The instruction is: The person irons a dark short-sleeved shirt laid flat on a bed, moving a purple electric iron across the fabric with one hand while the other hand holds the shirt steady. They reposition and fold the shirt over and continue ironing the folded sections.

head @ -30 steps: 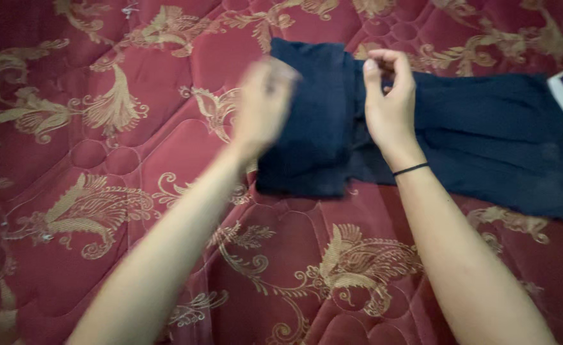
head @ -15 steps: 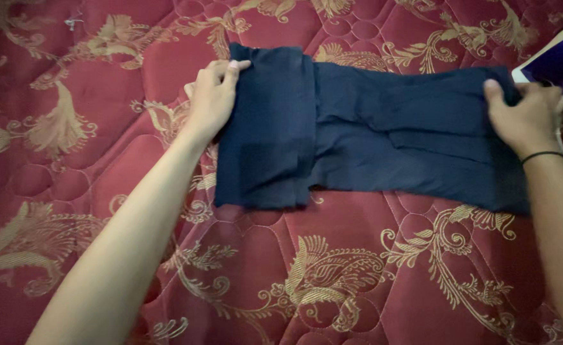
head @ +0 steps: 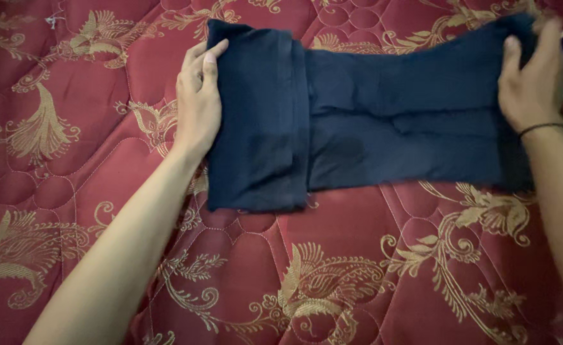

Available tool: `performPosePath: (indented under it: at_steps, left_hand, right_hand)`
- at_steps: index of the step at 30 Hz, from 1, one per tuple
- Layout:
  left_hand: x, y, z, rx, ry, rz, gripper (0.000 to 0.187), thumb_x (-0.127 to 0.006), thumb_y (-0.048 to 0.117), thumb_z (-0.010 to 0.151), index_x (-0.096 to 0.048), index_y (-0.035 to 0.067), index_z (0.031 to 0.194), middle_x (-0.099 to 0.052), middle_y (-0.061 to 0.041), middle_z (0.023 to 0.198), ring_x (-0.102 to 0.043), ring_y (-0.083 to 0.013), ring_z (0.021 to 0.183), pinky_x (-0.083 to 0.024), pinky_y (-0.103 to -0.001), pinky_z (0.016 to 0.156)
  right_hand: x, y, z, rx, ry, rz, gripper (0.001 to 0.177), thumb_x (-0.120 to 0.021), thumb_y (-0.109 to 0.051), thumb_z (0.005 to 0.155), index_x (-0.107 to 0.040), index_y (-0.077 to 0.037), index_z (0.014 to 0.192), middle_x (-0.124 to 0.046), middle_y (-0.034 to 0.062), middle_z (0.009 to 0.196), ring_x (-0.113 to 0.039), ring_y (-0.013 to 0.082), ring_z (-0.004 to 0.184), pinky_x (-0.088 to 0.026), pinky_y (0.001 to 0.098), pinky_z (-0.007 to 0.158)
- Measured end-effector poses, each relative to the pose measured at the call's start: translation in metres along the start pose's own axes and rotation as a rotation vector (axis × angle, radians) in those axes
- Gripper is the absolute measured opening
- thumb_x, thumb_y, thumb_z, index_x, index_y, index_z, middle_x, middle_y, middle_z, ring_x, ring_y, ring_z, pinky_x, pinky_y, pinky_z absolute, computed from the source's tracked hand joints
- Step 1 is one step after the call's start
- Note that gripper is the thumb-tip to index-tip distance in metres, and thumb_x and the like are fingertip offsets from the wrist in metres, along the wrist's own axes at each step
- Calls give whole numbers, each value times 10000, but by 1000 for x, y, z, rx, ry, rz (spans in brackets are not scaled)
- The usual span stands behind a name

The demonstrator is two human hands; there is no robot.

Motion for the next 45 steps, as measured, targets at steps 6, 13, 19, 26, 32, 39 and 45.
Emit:
performPosePath:
  at_steps: [6,13,19,26,32,39,45]
  left_hand:
    - [-7,21,-3,-174,34,487,490,-651,268,1039,-559,30,1457,-414,-242,1565,-423,-414,1436,-366,-492,1200]
    - [-51,109,-104,-459,-506,469,598,-727,290,876,-553,64,1402,-440,-243,1524,-406,-440,1444,-356,-579,1176]
    - [-15,101,-100,-175,-347,-123,265,-533,176,1027,-736,44,918,-746,-126,957,-740,-281,942,-549,-324,906]
    - [-1,19,-49,-288,-63,642,585,-528,272,1008,-427,61,1544,-376,-229,1614,-311,-400,1502,-232,-550,1187]
    - [-13,-9,-55,-110,-61,809,555,-478,295,1075,-375,163,1604,-330,-218,1646,-280,-362,1546,-197,-559,1254]
    - [-20,-17,-19,-88,-72,758,521,-469,276,1071,-412,164,1577,-404,-157,1628,-298,-319,1541,-176,-556,1257]
    - [-12,-37,7,-25,-69,776,548,-467,286,1056,-394,98,1566,-419,-83,1622,-282,-267,1545,-141,-551,1257]
  right_hand:
    - [-3,-37,29,87,93,-157,562,-713,-230,1037,-397,59,1399,-446,361,1358,-425,529,1280,-339,660,967]
    - [20,-202,-4,62,-31,288,536,-704,-283,1120,-439,-62,1530,-444,205,1495,-407,399,1447,-309,609,1225]
    - [55,-347,-41,194,-46,705,421,-554,-211,1132,-489,-29,1506,-536,169,1480,-497,338,1394,-369,433,1209]
    - [-2,-455,-41,284,-201,885,622,-480,-317,1151,-328,69,1614,-294,267,1690,-244,409,1589,-212,477,1304]
    - [-35,-407,-23,162,-296,281,661,-503,-380,1085,-351,39,1573,-294,231,1656,-258,399,1539,-195,523,1229]
    - [-46,-409,1,236,-249,405,598,-459,-250,1079,-355,-6,1616,-316,193,1692,-252,374,1585,-206,494,1276]
    - [-69,-396,8,102,-322,319,621,-509,-316,1075,-334,-27,1596,-291,180,1687,-230,342,1578,-168,499,1267]
Point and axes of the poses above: each hand's wrist, its own z-axis towards the middle knuckle, its own x-axis out of the back of the hand, y = z × x, the point moved 4 cm from there along z, towards the middle knuckle
